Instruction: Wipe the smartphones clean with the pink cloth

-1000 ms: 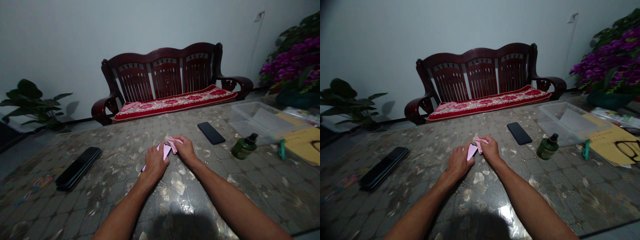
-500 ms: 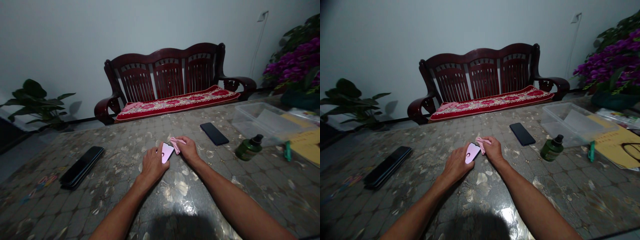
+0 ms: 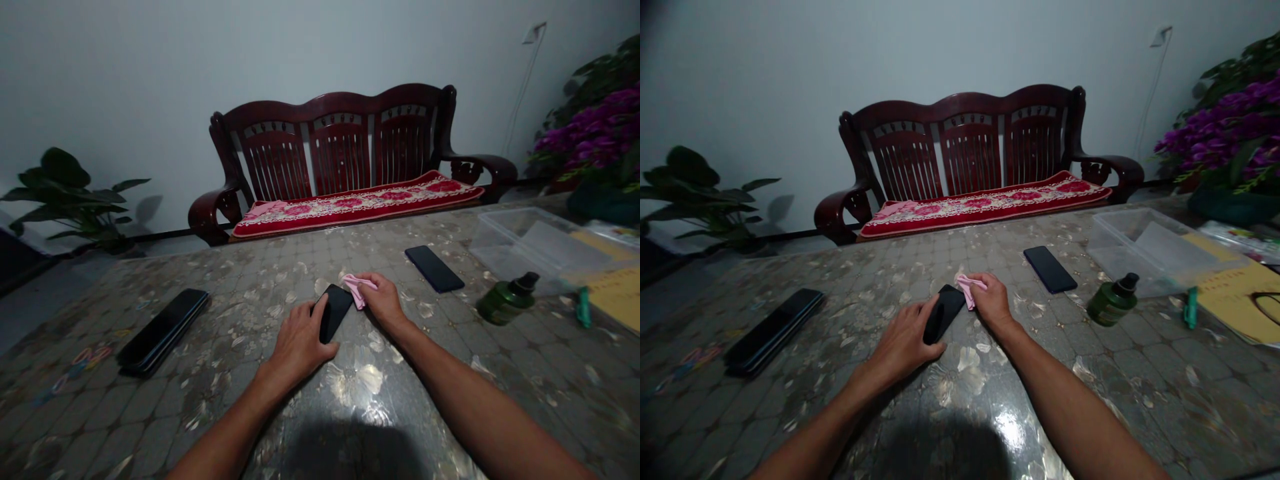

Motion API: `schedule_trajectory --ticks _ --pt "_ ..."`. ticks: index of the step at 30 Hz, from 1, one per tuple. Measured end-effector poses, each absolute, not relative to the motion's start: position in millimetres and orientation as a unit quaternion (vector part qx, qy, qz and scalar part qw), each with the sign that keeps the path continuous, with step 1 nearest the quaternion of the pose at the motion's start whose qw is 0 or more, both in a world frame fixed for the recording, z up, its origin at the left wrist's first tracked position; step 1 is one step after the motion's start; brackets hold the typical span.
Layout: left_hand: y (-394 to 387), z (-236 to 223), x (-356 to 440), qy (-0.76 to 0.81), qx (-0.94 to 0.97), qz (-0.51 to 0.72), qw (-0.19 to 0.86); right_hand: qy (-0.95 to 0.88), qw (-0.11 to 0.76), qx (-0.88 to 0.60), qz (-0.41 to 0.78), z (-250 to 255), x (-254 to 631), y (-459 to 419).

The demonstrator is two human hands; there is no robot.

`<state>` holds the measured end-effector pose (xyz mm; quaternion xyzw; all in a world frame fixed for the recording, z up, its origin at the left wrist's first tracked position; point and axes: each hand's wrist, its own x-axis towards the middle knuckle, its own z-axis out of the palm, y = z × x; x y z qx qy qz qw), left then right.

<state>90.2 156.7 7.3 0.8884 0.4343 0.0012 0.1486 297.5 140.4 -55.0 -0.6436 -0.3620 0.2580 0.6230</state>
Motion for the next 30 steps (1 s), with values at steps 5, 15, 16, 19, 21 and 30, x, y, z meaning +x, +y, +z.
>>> schedule_trajectory --ticks 5,15,16,19,21,30 --pt "165 6 61 0.378 0.893 0.006 0.243 -0.519 0.559 -0.632 0.134 -45 293 133" --pt "149 -3 52 0.339 0.888 0.024 0.31 -0.682 0.387 -0.618 0.055 -32 286 131" --pt "148 -2 51 0.341 0.889 0.019 0.305 -0.687 0.373 -0.621 0.054 -32 287 132" --pt "147 0 48 0.356 0.887 0.019 0.294 -0.705 0.334 -0.623 0.05 -32 289 132" --pt "147 0 47 0.363 0.884 0.029 0.292 -0.722 0.309 -0.618 0.043 -32 288 130" --pt "148 -6 49 0.338 0.906 0.051 0.251 -0.791 0.269 -0.545 0.073 -20 273 108"
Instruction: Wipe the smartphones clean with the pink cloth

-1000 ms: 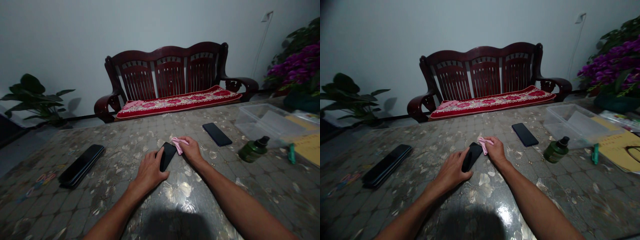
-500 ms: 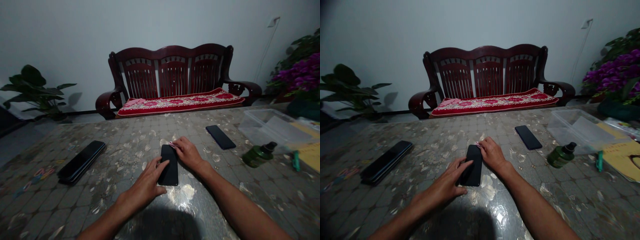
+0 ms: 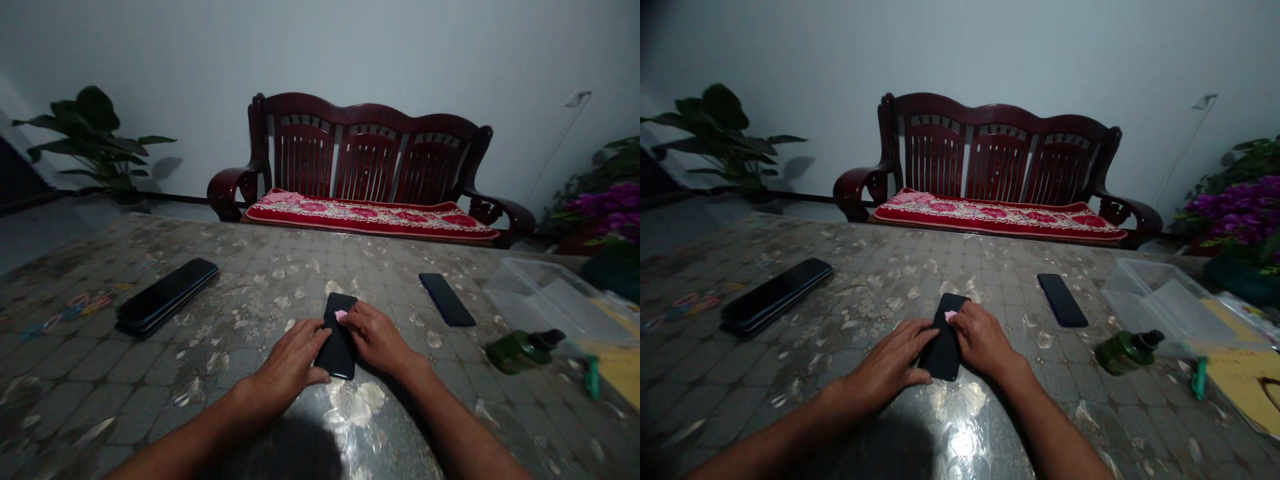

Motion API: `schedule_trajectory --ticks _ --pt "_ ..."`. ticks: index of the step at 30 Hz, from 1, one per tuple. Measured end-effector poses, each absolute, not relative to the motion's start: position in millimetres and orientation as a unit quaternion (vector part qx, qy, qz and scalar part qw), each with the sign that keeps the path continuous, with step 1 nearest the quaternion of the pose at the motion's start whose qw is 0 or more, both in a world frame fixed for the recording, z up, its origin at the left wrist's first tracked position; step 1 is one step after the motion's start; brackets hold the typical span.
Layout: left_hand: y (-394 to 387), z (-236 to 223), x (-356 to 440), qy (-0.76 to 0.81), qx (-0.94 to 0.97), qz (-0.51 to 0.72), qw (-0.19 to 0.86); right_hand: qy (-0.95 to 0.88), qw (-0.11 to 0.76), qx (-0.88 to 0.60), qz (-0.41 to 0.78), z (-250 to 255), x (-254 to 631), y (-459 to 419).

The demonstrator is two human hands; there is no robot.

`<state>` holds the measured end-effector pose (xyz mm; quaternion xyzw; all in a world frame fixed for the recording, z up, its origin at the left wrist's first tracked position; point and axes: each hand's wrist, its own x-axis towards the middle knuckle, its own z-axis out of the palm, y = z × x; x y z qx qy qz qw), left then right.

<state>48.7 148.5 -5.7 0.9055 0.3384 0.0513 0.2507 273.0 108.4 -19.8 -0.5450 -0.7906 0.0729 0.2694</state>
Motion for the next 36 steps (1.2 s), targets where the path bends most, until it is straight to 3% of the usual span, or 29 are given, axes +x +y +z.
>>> schedule_trajectory --ticks 7,17,22,36 --pt "148 -14 43 0.309 0.907 0.081 0.273 -0.721 0.295 -0.626 0.031 -26 287 129" --pt "147 -11 41 0.297 0.908 0.103 0.279 -0.8 0.249 -0.54 0.076 -16 272 115" --pt "148 -11 41 0.302 0.905 0.108 0.278 -0.755 0.265 -0.599 0.033 -23 282 130" --pt "157 -23 40 0.246 0.942 0.134 0.184 -0.795 0.222 -0.56 0.071 -14 275 139"
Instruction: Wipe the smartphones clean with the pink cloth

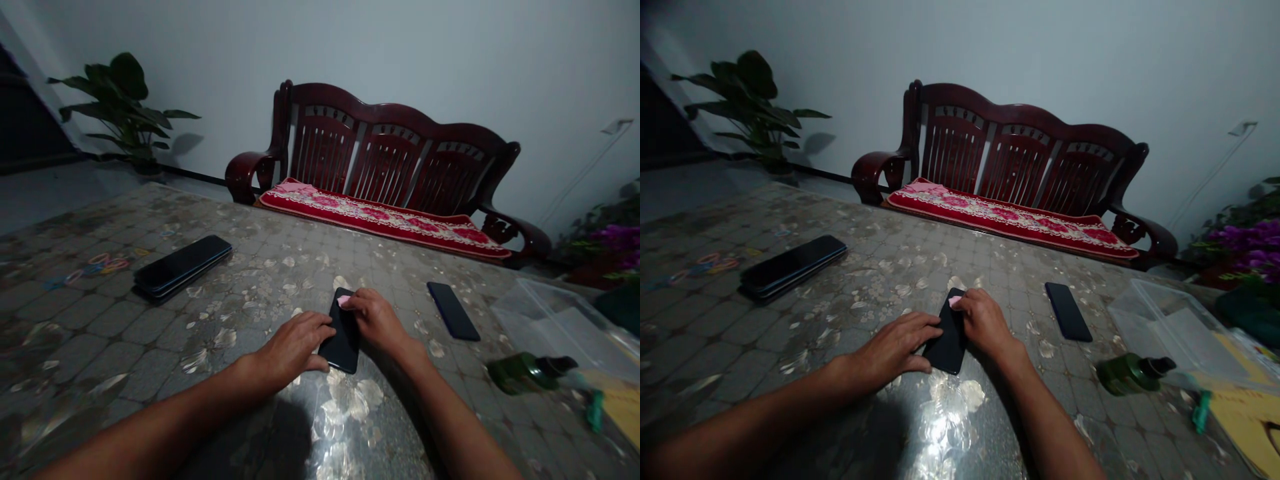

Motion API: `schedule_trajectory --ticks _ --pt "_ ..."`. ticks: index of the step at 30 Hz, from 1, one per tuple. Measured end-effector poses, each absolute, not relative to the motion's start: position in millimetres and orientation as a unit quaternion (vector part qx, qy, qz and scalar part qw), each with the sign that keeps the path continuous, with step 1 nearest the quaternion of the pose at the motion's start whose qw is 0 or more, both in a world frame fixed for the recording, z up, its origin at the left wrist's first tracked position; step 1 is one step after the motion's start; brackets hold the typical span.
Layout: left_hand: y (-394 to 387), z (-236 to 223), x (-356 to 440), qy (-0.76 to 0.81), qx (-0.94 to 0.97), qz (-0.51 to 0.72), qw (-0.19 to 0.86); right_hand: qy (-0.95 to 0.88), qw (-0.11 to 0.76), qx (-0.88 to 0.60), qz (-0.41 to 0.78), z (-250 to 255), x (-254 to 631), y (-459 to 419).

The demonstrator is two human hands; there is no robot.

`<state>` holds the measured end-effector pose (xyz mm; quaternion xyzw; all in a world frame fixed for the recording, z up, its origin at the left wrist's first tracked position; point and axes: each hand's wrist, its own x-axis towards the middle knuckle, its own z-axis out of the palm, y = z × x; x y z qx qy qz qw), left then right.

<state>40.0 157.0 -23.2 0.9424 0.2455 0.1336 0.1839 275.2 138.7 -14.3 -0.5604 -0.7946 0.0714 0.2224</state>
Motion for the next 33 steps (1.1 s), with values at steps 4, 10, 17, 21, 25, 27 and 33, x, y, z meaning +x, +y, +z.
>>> schedule_trajectory --ticks 4,10,17,21,25,27,33 --pt "159 -27 42 0.215 0.948 0.146 0.185 -0.754 0.233 -0.613 0.043 -18 276 154" --pt "158 -30 42 0.215 0.942 0.153 0.206 -0.799 0.233 -0.551 0.058 -18 266 145" --pt "158 -24 43 0.216 0.941 0.147 0.215 -0.804 0.222 -0.545 0.089 -13 274 142" --pt "157 -22 43 0.221 0.94 0.136 0.223 -0.758 0.227 -0.61 0.042 -19 276 159" --pt "157 -24 43 0.228 0.936 0.134 0.23 -0.782 0.224 -0.58 0.042 -18 268 155" --pt "157 -26 43 0.229 0.934 0.137 0.238 -0.807 0.215 -0.547 0.054 -15 264 145" --pt "158 -27 42 0.231 0.927 0.154 0.253 -0.823 0.197 -0.528 0.073 -9 271 126"
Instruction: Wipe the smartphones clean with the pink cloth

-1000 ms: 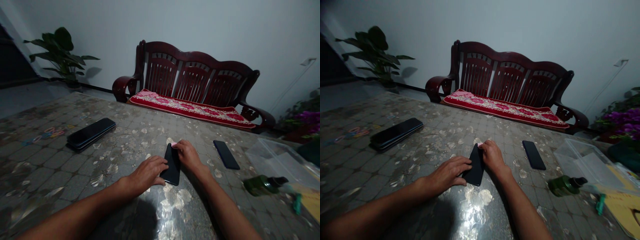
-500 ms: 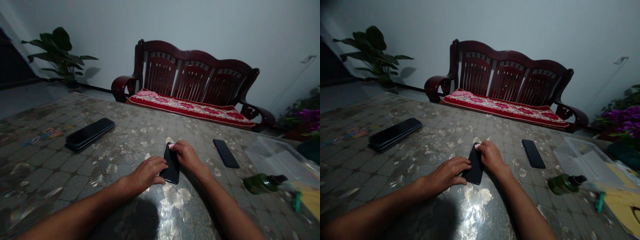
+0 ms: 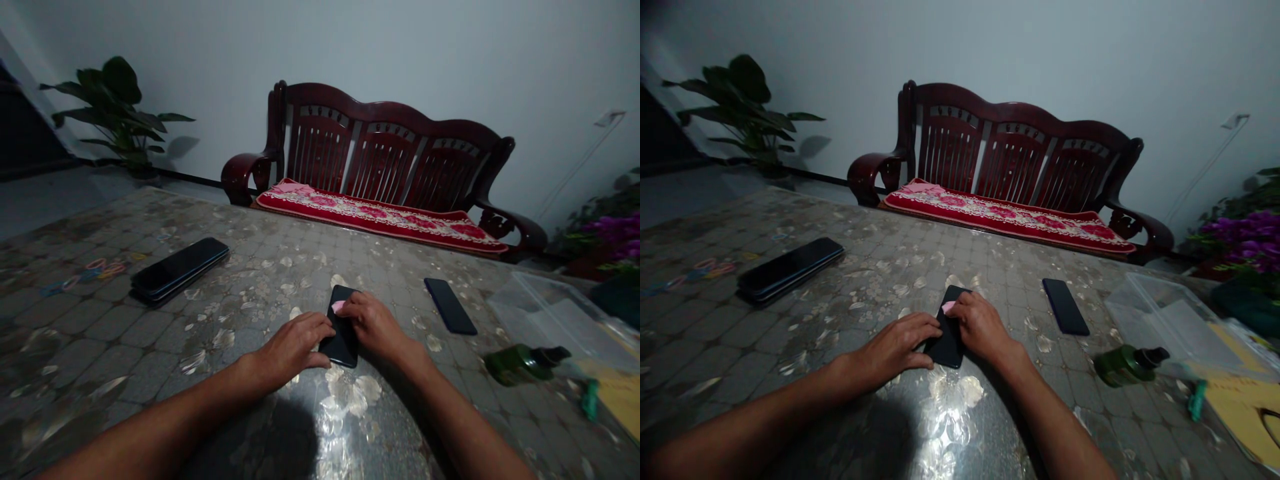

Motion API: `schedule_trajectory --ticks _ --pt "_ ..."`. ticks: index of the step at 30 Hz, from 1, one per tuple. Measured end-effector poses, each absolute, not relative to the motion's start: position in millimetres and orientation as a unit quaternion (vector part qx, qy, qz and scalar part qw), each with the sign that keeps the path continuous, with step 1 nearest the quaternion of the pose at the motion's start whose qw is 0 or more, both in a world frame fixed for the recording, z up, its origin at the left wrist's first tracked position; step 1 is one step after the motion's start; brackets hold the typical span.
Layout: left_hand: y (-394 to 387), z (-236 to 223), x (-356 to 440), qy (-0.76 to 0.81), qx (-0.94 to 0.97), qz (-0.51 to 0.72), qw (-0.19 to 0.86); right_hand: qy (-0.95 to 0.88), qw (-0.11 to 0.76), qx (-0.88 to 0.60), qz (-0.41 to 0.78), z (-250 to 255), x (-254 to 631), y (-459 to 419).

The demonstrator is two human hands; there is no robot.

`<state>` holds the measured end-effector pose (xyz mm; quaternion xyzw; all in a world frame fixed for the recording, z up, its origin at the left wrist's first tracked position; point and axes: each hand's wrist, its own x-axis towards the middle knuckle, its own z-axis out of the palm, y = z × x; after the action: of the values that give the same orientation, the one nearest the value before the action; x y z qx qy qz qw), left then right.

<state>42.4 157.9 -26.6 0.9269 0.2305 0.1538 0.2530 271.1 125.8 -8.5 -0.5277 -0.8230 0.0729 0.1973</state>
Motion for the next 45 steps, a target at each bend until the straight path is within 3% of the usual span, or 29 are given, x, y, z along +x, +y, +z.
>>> schedule_trajectory --ticks 6,16,26,34,40,45 --pt "159 -28 42 0.226 0.928 0.164 0.246 -0.765 0.233 -0.599 0.027 -19 281 136" --pt "158 -22 42 0.236 0.926 0.15 0.254 -0.822 0.212 -0.519 0.095 -8 270 88" --pt "159 -24 42 0.244 0.924 0.152 0.253 -0.759 0.254 -0.597 0.054 -17 279 122" --pt "159 -21 41 0.253 0.927 0.152 0.231 -0.801 0.207 -0.54 0.156 -2 266 99" --pt "158 -18 44 0.265 0.922 0.157 0.233 -0.75 0.246 -0.611 0.06 -15 269 129" --pt "158 -19 45 0.275 0.919 0.159 0.232 -0.782 0.222 -0.58 0.053 -16 260 126"
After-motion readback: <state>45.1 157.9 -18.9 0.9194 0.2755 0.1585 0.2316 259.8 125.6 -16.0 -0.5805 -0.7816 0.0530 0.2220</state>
